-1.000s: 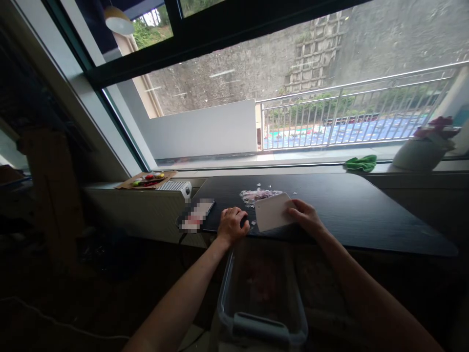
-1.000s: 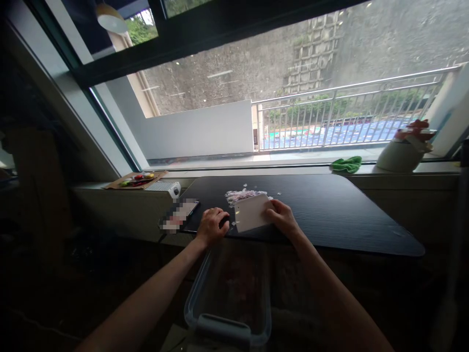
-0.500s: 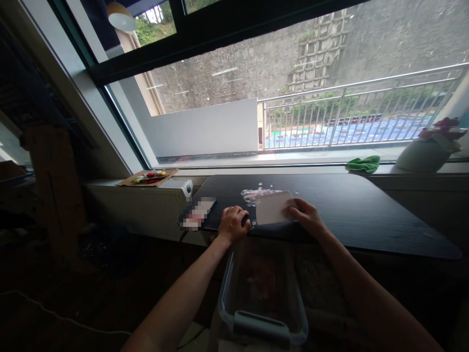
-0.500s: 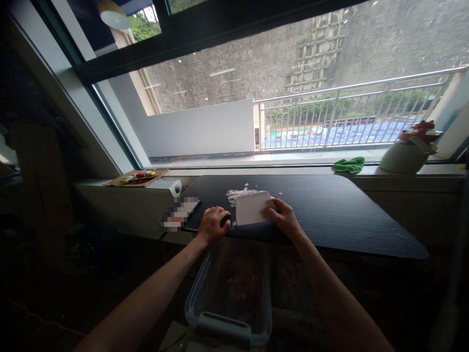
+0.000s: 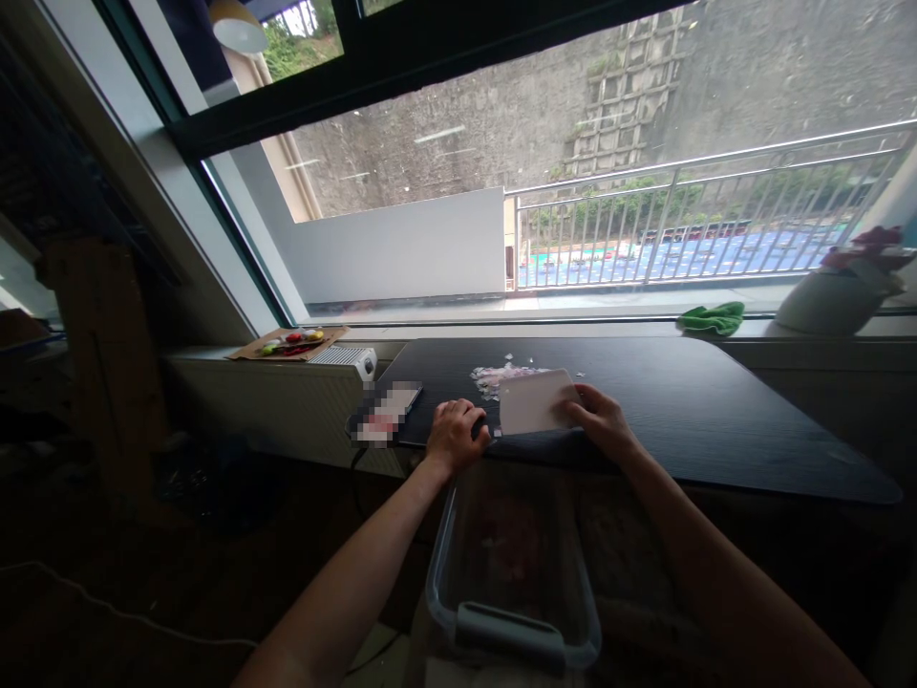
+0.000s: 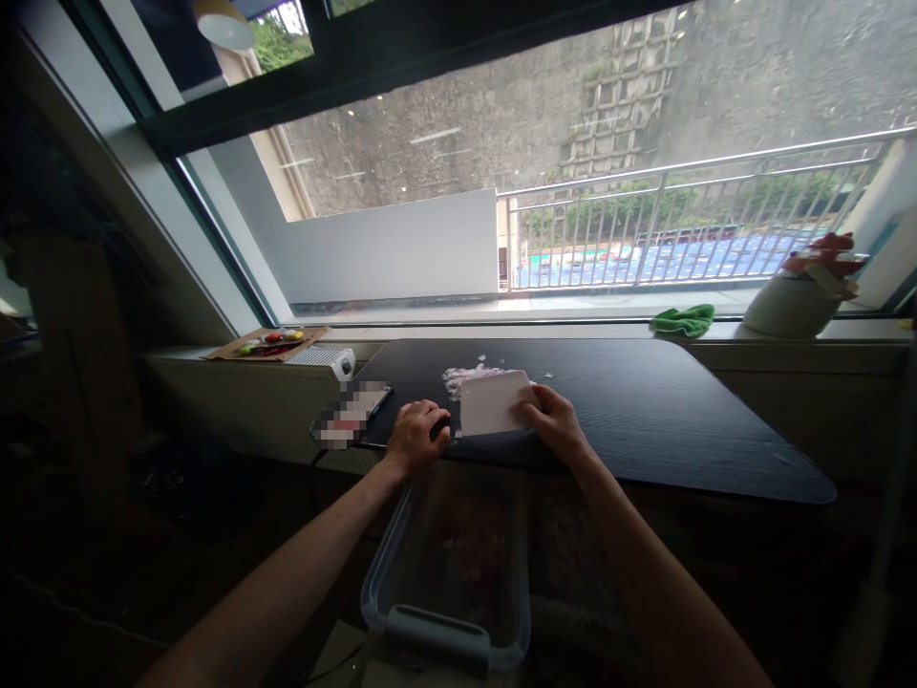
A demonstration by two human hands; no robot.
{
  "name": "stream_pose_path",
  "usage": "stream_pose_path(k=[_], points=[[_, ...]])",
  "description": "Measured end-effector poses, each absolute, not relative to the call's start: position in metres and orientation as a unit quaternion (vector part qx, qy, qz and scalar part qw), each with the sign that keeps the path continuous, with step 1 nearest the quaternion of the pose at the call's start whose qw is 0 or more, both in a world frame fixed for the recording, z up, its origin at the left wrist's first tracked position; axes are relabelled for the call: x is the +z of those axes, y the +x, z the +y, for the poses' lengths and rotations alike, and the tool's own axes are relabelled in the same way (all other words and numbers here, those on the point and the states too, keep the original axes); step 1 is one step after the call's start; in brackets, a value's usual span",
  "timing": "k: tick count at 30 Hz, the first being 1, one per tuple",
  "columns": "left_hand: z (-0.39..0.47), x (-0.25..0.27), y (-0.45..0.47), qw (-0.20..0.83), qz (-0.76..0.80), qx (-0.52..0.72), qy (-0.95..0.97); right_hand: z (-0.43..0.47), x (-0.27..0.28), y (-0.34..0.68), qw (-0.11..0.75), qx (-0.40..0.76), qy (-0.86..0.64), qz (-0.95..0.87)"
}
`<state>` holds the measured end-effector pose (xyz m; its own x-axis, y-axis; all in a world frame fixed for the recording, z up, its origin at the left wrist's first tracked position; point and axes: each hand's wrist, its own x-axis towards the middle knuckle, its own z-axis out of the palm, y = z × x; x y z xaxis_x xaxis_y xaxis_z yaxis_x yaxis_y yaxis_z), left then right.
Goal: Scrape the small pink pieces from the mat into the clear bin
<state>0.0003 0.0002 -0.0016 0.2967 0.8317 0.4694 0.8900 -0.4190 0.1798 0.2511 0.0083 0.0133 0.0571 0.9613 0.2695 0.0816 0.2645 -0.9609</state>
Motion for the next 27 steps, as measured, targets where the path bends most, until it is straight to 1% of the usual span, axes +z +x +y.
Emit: stream_pose_path(k=[5,11,20,27], points=[[-0.0007,-0.0004,0.0002,0.056,-0.536,-0.252,-0.804,0.0082,0.0133,0.2487,0.555,0.421,-0.446,-0.562],[-0.0013,-0.0003,0.0008,0.051,-0.537,-0.254,-0.803,0.0074,0.0131,0.2515,0.546,0.375,-0.468,-0.586],[-0.0007,0.0043,0.0009,0.015,-0.547,-0.244,-0.8,0.013,0.0071,0.255,0.564,0.353,-0.481,-0.571],[0.0015,0.0059,0.0012,-0.006,-0.56,-0.219,-0.799,0.014,0.0052,0.2523,0.556,0.384,-0.457,-0.578]])
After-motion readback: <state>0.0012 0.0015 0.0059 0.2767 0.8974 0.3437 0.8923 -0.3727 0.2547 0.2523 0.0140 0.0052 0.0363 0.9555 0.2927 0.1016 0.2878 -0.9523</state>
